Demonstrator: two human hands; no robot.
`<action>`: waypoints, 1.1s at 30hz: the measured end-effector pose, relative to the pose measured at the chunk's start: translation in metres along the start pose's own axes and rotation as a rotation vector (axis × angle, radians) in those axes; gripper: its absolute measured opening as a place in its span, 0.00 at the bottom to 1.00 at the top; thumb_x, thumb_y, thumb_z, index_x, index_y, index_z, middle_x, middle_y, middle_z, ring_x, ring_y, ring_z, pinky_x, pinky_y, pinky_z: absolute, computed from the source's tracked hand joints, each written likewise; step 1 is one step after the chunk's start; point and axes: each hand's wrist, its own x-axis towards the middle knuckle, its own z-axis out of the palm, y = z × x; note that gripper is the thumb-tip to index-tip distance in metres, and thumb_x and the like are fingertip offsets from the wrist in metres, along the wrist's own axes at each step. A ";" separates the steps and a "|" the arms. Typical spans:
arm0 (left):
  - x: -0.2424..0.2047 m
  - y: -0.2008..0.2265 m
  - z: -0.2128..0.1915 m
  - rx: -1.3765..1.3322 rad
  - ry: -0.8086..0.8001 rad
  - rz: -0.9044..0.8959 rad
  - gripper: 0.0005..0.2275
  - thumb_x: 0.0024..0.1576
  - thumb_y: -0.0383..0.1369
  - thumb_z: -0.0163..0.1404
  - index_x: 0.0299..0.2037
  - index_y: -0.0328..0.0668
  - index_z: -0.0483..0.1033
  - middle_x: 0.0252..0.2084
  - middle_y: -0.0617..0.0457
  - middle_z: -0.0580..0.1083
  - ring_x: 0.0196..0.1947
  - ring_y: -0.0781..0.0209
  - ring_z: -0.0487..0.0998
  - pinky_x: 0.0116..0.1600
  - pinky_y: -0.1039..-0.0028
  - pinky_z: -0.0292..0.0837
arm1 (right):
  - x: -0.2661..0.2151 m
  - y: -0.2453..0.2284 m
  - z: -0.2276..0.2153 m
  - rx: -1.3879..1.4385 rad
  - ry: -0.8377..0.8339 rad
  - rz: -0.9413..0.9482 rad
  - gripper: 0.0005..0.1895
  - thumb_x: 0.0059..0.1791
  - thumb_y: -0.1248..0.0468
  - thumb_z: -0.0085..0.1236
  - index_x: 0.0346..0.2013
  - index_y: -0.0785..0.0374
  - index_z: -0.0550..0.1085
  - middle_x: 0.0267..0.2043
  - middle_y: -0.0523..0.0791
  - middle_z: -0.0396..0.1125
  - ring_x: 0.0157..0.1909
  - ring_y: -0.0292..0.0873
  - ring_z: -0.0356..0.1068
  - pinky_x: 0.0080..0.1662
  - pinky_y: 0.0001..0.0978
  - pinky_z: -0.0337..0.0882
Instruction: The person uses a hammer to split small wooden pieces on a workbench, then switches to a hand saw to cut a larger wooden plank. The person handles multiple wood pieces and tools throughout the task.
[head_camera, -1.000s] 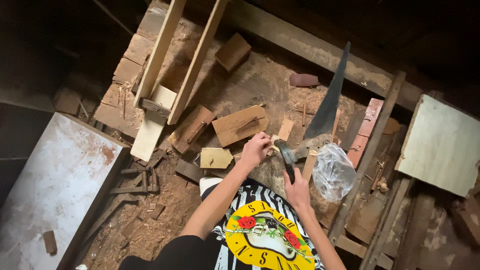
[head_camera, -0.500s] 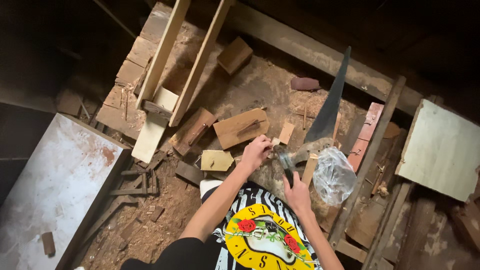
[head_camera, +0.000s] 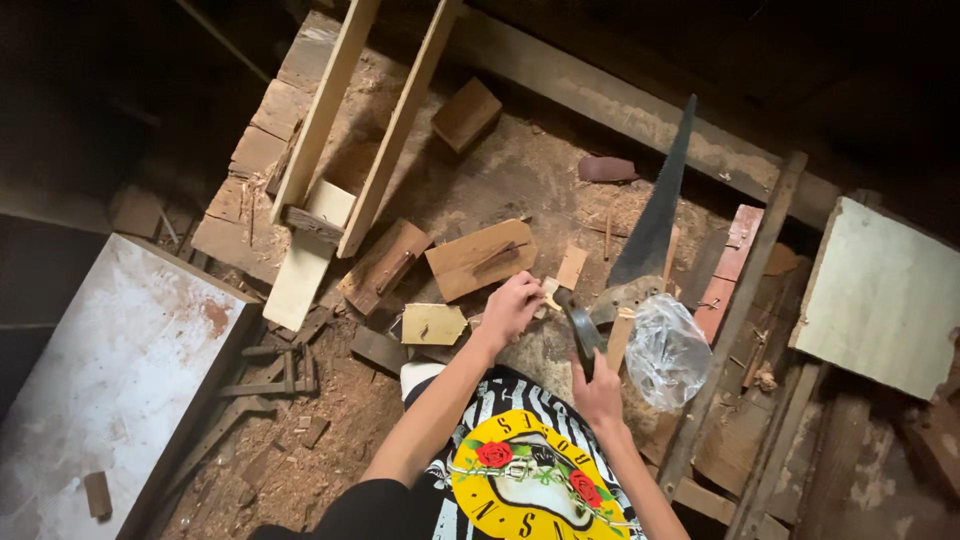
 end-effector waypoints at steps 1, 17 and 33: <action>0.002 0.000 -0.001 0.023 -0.006 0.019 0.05 0.55 0.27 0.58 0.39 0.42 0.79 0.42 0.51 0.75 0.42 0.49 0.78 0.45 0.66 0.75 | 0.001 -0.001 0.001 -0.033 0.030 -0.052 0.19 0.51 0.54 0.55 0.49 0.65 0.69 0.29 0.63 0.69 0.32 0.70 0.71 0.33 0.57 0.68; 0.010 -0.008 -0.007 0.102 -0.117 0.109 0.10 0.50 0.28 0.61 0.40 0.41 0.76 0.46 0.49 0.73 0.46 0.46 0.76 0.47 0.63 0.74 | -0.007 -0.015 -0.001 0.114 -0.052 0.184 0.16 0.53 0.53 0.55 0.39 0.65 0.72 0.21 0.58 0.65 0.23 0.58 0.66 0.30 0.47 0.65; -0.005 0.026 -0.017 0.313 -0.085 0.092 0.32 0.46 0.30 0.63 0.63 0.35 0.65 0.57 0.42 0.69 0.53 0.43 0.73 0.58 0.59 0.69 | -0.024 0.002 -0.004 0.149 -0.011 0.266 0.19 0.52 0.51 0.56 0.39 0.66 0.73 0.20 0.54 0.64 0.21 0.48 0.64 0.30 0.43 0.66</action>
